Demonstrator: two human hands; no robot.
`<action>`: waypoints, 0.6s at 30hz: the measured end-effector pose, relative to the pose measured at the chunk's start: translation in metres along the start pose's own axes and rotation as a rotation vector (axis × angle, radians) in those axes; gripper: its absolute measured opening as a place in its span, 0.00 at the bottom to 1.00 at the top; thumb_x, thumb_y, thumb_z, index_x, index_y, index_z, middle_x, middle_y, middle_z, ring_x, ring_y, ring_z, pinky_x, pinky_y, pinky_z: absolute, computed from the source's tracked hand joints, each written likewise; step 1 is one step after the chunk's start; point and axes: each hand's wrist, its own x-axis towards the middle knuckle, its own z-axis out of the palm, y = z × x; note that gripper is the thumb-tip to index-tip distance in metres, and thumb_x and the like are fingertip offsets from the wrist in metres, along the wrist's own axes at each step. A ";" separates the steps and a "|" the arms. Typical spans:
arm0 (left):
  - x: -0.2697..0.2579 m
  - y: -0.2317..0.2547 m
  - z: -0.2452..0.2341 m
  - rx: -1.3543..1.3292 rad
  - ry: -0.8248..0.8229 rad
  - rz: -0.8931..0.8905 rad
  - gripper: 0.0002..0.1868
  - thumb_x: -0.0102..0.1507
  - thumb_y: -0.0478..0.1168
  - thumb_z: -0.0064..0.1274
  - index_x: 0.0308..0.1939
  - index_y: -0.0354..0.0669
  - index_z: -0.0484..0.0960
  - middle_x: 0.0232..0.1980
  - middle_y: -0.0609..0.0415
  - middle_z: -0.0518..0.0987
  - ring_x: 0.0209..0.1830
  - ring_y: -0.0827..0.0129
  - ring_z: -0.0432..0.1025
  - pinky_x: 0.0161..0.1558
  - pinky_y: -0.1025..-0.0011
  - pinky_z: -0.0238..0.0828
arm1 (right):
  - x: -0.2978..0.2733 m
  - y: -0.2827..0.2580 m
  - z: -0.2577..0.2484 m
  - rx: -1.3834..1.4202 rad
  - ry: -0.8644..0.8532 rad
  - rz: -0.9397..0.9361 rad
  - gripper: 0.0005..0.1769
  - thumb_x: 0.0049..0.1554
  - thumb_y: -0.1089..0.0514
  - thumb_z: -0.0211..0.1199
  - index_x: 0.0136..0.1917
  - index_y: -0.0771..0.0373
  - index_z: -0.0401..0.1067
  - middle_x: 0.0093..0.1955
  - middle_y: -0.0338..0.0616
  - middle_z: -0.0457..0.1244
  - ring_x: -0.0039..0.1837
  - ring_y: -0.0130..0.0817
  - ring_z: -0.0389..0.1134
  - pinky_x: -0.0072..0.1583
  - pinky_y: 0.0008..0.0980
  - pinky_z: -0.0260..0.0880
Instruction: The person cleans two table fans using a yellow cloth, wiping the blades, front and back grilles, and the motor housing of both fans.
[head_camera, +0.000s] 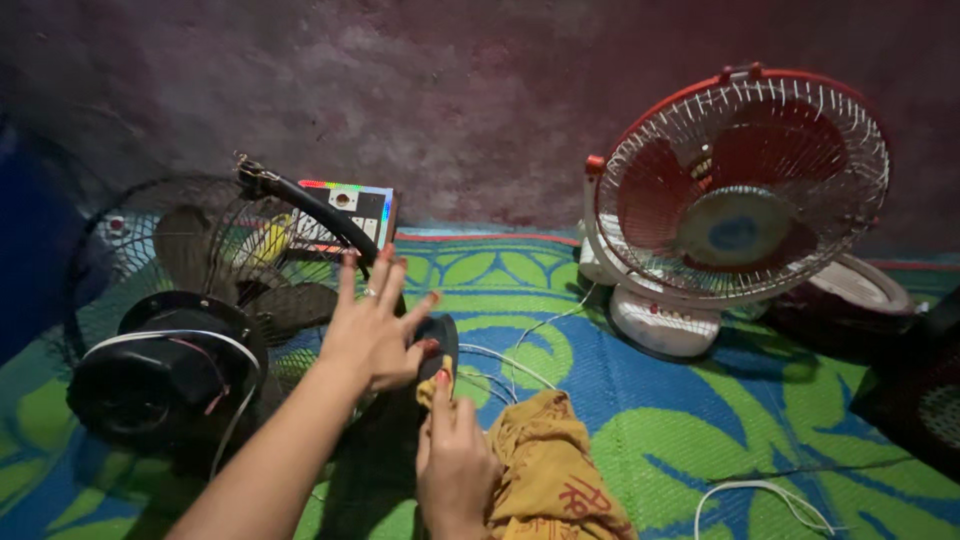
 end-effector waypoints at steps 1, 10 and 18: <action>-0.008 0.005 0.012 -0.059 0.154 0.050 0.31 0.62 0.61 0.38 0.70 0.70 0.71 0.80 0.45 0.57 0.82 0.47 0.33 0.72 0.32 0.18 | -0.010 0.003 0.001 0.003 0.012 -0.016 0.36 0.52 0.57 0.65 0.74 0.53 0.64 0.47 0.47 0.63 0.41 0.47 0.70 0.41 0.42 0.71; -0.025 0.027 0.065 -0.234 0.357 0.038 0.26 0.64 0.50 0.41 0.62 0.41 0.76 0.66 0.50 0.75 0.80 0.59 0.52 0.76 0.50 0.34 | 0.064 0.017 0.000 0.102 -0.032 0.022 0.26 0.58 0.53 0.61 0.70 0.52 0.69 0.53 0.52 0.63 0.42 0.56 0.70 0.40 0.52 0.70; -0.016 0.026 0.077 -0.263 0.278 0.005 0.32 0.65 0.50 0.31 0.71 0.38 0.66 0.75 0.48 0.64 0.81 0.63 0.44 0.76 0.52 0.32 | 0.038 0.011 -0.005 0.109 -0.076 0.017 0.20 0.58 0.55 0.59 0.64 0.51 0.73 0.52 0.48 0.64 0.40 0.53 0.70 0.40 0.50 0.70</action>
